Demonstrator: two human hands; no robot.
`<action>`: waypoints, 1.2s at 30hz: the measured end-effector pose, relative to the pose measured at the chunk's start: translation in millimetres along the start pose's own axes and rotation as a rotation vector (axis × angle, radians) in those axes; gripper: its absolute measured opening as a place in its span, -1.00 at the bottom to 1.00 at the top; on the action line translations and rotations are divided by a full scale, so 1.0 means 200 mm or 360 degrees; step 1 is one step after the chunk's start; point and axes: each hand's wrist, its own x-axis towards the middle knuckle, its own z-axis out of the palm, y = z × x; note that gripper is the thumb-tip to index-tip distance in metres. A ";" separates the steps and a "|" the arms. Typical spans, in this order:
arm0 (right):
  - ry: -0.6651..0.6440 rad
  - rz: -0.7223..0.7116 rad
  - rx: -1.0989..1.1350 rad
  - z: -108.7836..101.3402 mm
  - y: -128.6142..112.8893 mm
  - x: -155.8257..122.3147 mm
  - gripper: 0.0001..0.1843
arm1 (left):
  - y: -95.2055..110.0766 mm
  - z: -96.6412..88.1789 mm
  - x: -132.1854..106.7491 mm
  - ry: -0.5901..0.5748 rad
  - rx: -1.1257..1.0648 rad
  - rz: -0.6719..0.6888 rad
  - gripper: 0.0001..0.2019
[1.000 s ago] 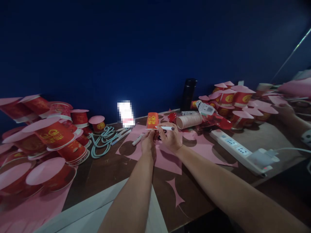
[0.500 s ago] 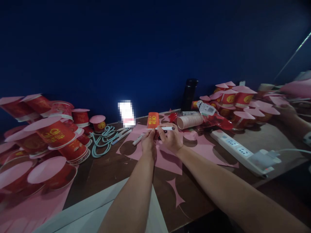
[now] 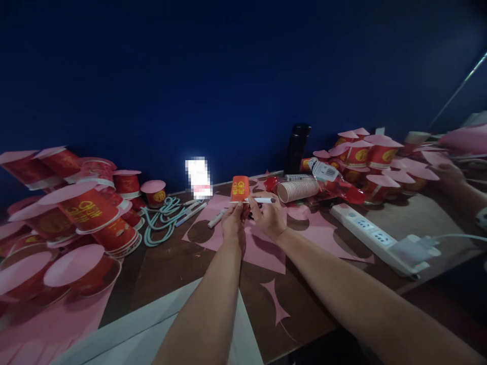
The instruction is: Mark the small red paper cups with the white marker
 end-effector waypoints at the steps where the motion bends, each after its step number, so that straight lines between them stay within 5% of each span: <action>1: 0.0007 -0.0007 0.0001 0.00 0.00 0.00 -0.76 | 0.00 0.00 0.00 -0.0008 0.0004 0.0001 -0.90; 36: 0.0051 -0.0105 -0.0008 0.02 0.01 -0.01 -0.80 | 0.00 0.00 -0.01 -0.0053 -0.0012 0.0010 -0.90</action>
